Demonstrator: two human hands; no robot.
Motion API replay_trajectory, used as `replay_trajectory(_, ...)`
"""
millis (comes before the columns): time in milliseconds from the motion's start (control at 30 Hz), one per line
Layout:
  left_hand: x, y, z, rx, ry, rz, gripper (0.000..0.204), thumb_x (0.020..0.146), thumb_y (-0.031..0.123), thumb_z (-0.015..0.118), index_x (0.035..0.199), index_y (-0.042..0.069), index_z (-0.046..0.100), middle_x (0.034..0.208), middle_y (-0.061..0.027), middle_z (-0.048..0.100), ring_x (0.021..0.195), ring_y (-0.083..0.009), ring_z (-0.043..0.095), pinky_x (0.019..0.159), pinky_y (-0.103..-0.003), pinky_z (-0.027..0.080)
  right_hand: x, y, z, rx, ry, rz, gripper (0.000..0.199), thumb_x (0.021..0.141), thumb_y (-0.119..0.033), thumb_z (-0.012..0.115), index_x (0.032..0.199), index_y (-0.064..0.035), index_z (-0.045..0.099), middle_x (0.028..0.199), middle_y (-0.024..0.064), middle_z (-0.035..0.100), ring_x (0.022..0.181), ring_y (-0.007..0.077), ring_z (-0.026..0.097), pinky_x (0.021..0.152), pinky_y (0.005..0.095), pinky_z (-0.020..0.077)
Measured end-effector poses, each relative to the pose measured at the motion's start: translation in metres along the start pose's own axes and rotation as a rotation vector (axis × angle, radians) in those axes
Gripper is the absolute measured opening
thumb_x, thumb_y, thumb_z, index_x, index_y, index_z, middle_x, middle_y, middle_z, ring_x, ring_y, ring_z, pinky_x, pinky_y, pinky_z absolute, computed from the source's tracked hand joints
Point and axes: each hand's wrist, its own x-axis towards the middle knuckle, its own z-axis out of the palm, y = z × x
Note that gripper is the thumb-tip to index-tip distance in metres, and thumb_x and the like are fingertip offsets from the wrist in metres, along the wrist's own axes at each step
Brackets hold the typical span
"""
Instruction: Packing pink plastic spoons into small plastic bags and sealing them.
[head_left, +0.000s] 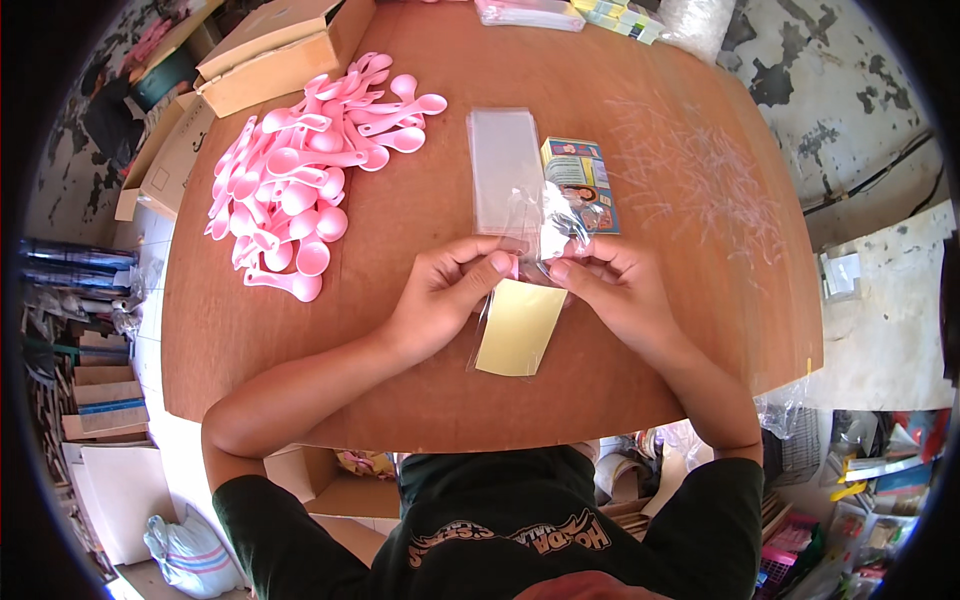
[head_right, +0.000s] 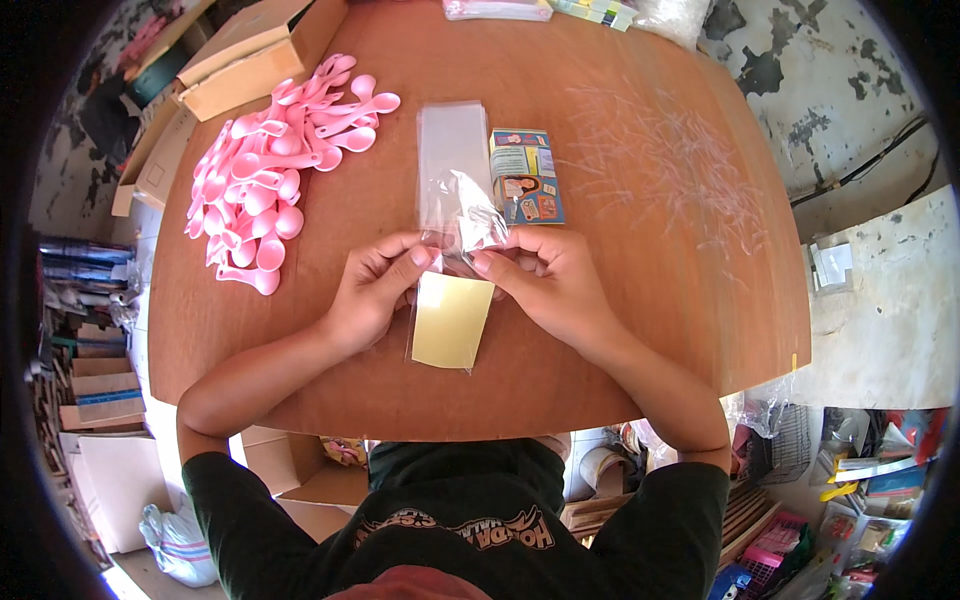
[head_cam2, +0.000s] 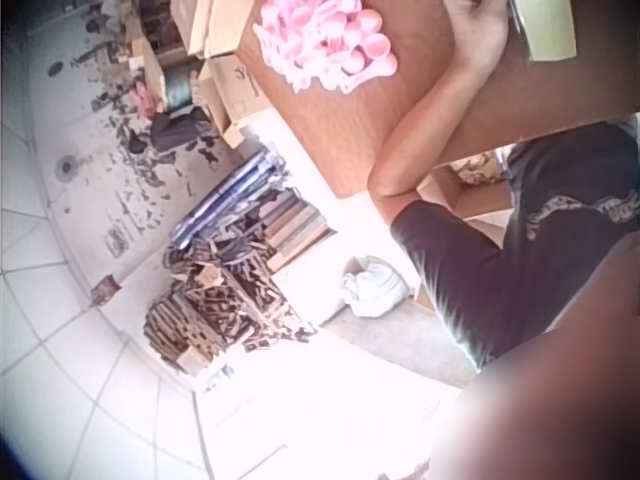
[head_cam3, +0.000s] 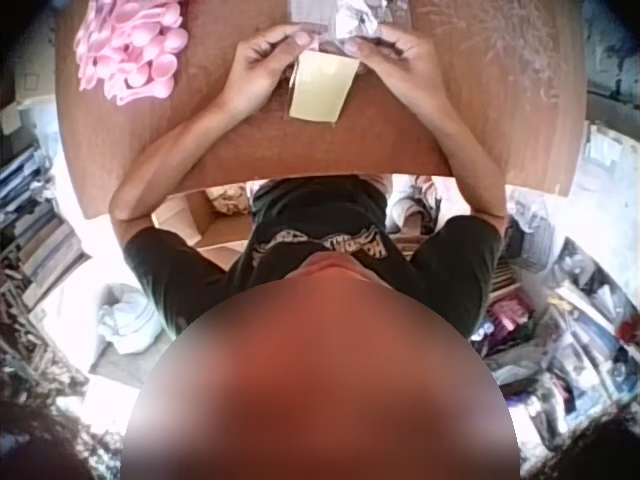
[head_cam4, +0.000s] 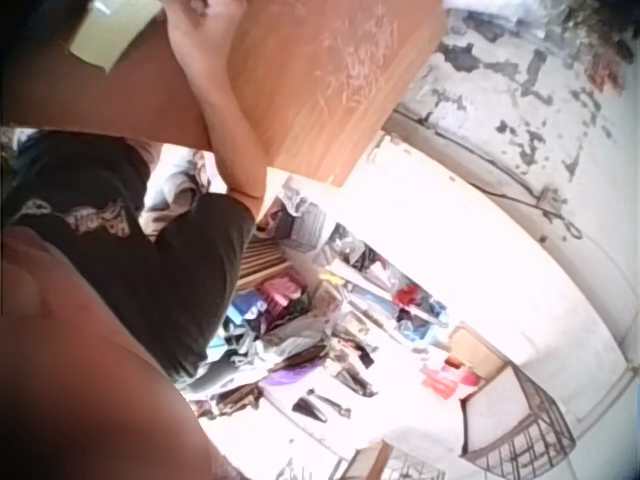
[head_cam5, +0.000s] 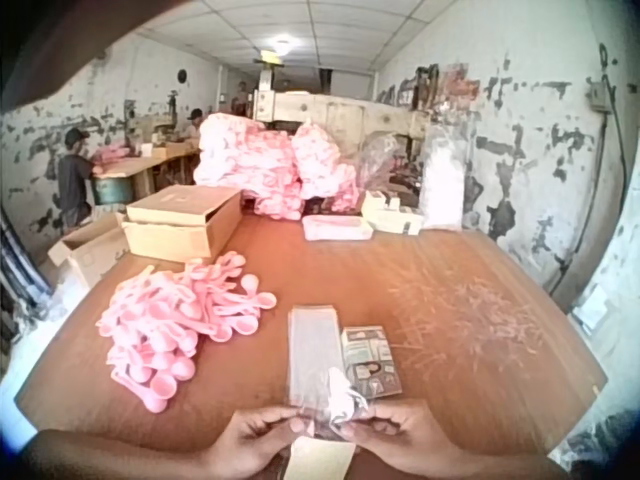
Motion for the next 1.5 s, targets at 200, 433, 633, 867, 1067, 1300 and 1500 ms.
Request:
replay_trajectory(200,0.001,0.001,-0.001,0.022,0.091,-0.014,0.029,0.095,0.020,0.054,0.114,-0.001,0.060,0.098,-0.0087,0.066,0.090,-0.0156,0.064,0.077,-0.031,0.056,0.000,-0.001,0.003,-0.051,0.081,-0.056,0.015,0.088,-0.005,0.063,0.098,0.0062,0.064,0.090,0.0079,0.067,0.080,0.0083,0.062,0.069,0.0209,0.0505)
replay_trajectory(433,0.004,0.004,-0.004,-0.061,0.069,0.039,0.025,0.096,0.012,0.049,0.115,-0.001,0.060,0.100,-0.0087,0.066,0.089,-0.0163,0.065,0.077,-0.030,0.056,0.000,0.001,-0.001,-0.046,0.074,-0.147,0.014,0.088,0.001,0.058,0.099,0.0036,0.067,0.093,0.0090,0.067,0.086,0.0116,0.063,0.075,0.0230,0.0503)
replay_trajectory(633,0.003,0.002,-0.012,0.001,0.004,0.054,0.024,0.096,0.003,0.043,0.112,0.000,0.062,0.104,-0.0081,0.064,0.093,-0.0158,0.063,0.079,-0.030,0.055,0.004,0.007,-0.009,-0.095,-0.009,-0.245,0.015,0.087,0.008,0.054,0.094,0.0039,0.067,0.095,0.0100,0.066,0.089,0.0134,0.062,0.078,0.0247,0.0491)
replay_trajectory(867,0.005,-0.001,-0.016,-0.039,0.006,0.048,0.020,0.096,0.004,0.044,0.103,-0.002,0.062,0.104,-0.0111,0.063,0.092,-0.0169,0.063,0.076,-0.029,0.054,0.007,0.012,-0.010,-0.149,-0.034,-0.308,0.021,0.084,0.013,0.050,0.093,0.0050,0.066,0.094,0.0112,0.065,0.088,0.0148,0.062,0.077,0.0247,0.0485)
replay_trajectory(1067,0.005,0.003,-0.018,-0.217,-0.081,0.019,0.016,0.095,0.003,0.047,0.102,0.000,0.060,0.102,-0.0074,0.063,0.093,-0.0126,0.061,0.078,-0.027,0.052,0.004,0.011,-0.014,-0.244,-0.094,-0.431,0.019,0.083,0.012,0.052,0.094,0.0043,0.066,0.097,0.0123,0.063,0.084,0.0144,0.062,0.072,0.0239,0.0492)
replay_trajectory(1300,0.007,0.000,-0.009,0.078,-0.069,0.144,0.015,0.089,0.000,0.059,0.104,0.002,0.057,0.103,-0.0062,0.062,0.092,-0.0088,0.057,0.076,-0.024,0.047,0.000,0.019,-0.003,-0.113,-0.027,-0.388,0.019,0.082,0.004,0.064,0.101,0.0037,0.061,0.097,0.0108,0.058,0.083,0.0130,0.063,0.072,0.0235,0.0518)
replay_trajectory(1500,0.002,0.022,-0.010,-0.065,-0.131,-0.020,0.029,0.087,0.002,0.063,0.114,0.003,0.056,0.098,-0.0024,0.060,0.091,-0.0075,0.056,0.075,-0.021,0.047,-0.004,0.021,-0.003,-0.002,0.047,-0.255,0.029,0.083,0.000,0.066,0.110,0.0016,0.056,0.097,0.0083,0.056,0.081,0.0099,0.061,0.070,0.0230,0.0502)
